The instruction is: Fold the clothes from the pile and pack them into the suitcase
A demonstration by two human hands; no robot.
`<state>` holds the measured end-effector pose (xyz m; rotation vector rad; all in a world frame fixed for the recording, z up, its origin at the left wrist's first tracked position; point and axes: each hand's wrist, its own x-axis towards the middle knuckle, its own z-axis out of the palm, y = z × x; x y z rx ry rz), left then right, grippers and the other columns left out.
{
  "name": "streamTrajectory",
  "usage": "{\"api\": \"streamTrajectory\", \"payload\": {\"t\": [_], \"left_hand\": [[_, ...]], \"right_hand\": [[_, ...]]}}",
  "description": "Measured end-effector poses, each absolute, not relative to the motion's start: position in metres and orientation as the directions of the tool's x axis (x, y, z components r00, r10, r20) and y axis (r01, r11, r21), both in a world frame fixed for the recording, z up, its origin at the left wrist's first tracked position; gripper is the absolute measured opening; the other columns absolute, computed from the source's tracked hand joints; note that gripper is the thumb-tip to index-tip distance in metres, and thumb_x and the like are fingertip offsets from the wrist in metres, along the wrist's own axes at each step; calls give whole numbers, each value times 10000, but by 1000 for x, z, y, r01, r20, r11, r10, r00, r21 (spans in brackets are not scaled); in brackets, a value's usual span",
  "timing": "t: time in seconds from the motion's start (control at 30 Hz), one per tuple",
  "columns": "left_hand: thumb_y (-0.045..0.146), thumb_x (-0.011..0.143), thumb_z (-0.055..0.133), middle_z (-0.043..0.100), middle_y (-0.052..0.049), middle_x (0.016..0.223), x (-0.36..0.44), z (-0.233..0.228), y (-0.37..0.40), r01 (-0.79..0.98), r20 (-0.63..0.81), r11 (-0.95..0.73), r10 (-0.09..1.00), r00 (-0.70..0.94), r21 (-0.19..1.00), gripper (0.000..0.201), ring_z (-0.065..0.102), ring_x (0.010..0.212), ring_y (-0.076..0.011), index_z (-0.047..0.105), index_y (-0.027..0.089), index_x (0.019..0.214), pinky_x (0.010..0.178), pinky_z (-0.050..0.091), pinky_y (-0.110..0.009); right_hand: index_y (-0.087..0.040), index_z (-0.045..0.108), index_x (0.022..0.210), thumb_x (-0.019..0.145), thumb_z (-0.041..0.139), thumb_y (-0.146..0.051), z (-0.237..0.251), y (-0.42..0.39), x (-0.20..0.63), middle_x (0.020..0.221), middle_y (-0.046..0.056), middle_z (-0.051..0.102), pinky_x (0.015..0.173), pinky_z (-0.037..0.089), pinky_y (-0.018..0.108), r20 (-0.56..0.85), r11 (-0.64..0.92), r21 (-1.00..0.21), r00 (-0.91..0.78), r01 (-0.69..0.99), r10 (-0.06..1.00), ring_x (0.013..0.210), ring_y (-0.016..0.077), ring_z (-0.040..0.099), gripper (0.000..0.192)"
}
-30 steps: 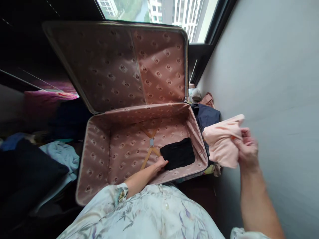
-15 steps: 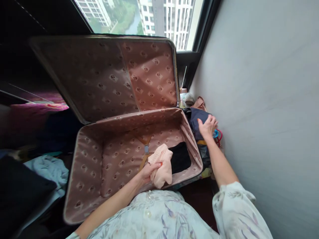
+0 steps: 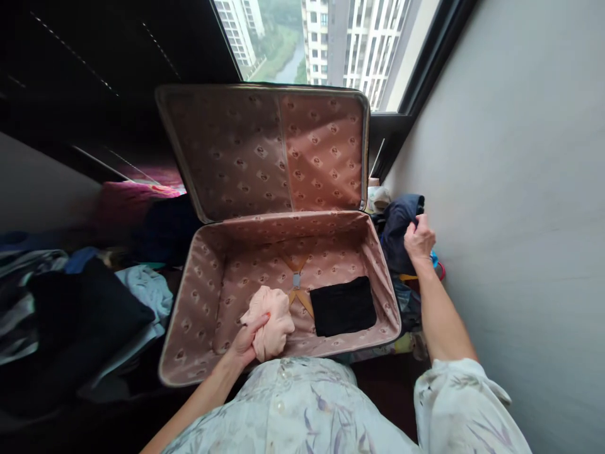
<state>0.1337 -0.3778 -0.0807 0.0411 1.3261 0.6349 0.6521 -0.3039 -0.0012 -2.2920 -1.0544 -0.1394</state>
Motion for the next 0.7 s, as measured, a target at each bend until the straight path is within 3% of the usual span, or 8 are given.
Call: {"api": "streamTrajectory", "payload": {"t": [0.17,0.37,0.43,0.53,0.63,0.7], "left_hand": [[75,794,753,773,-111,799,113,-74,-372,-448,-896,815,440,67,367,265,775,714,-256,691,60,1051,733,658,-364],[65,812,733,776,-105,809,92,-69,-367,-492,-879,777,475,47,393,254,774,712,-249,694,75,1062,731,661,-362],[64,825,716,777,-108,816,85,-69,-366,-511,-877,770,477,60,383,237,775,718,-249,692,77,1060,726,662,-363],[54,849,672,778,-112,809,76,-67,-366,-545,-875,753,479,67,370,201,771,698,-241,688,71,1048,716,664,-364],[47,837,679,778,-106,789,63,-62,-368,-571,-872,722,489,20,392,225,776,716,-247,692,69,1061,759,667,-379],[41,825,689,779,-107,789,50,-57,-371,-584,-864,695,502,-22,419,218,782,759,-259,700,70,1041,791,666,-385]], "right_hand": [[-218,487,874,756,564,-291,40,-326,668,776,21,539,800,513,414,442,-391,-656,749,645,494,709,196,542,159],[-271,418,855,806,625,-380,119,-347,640,808,18,482,787,503,446,686,-79,-645,621,760,379,754,216,555,239],[-270,436,875,831,612,-395,136,-347,616,801,17,490,760,498,431,683,-63,-632,593,773,426,735,210,555,220],[-255,511,921,853,563,-389,137,-338,574,805,35,544,748,487,405,629,-136,-528,494,838,600,734,212,558,159],[-231,564,940,839,522,-352,109,-321,525,760,38,570,736,474,374,538,-118,-451,375,885,754,706,213,571,163],[-224,578,941,830,512,-334,80,-309,485,730,29,580,696,458,338,443,-52,-498,306,866,843,659,198,566,169]]}}
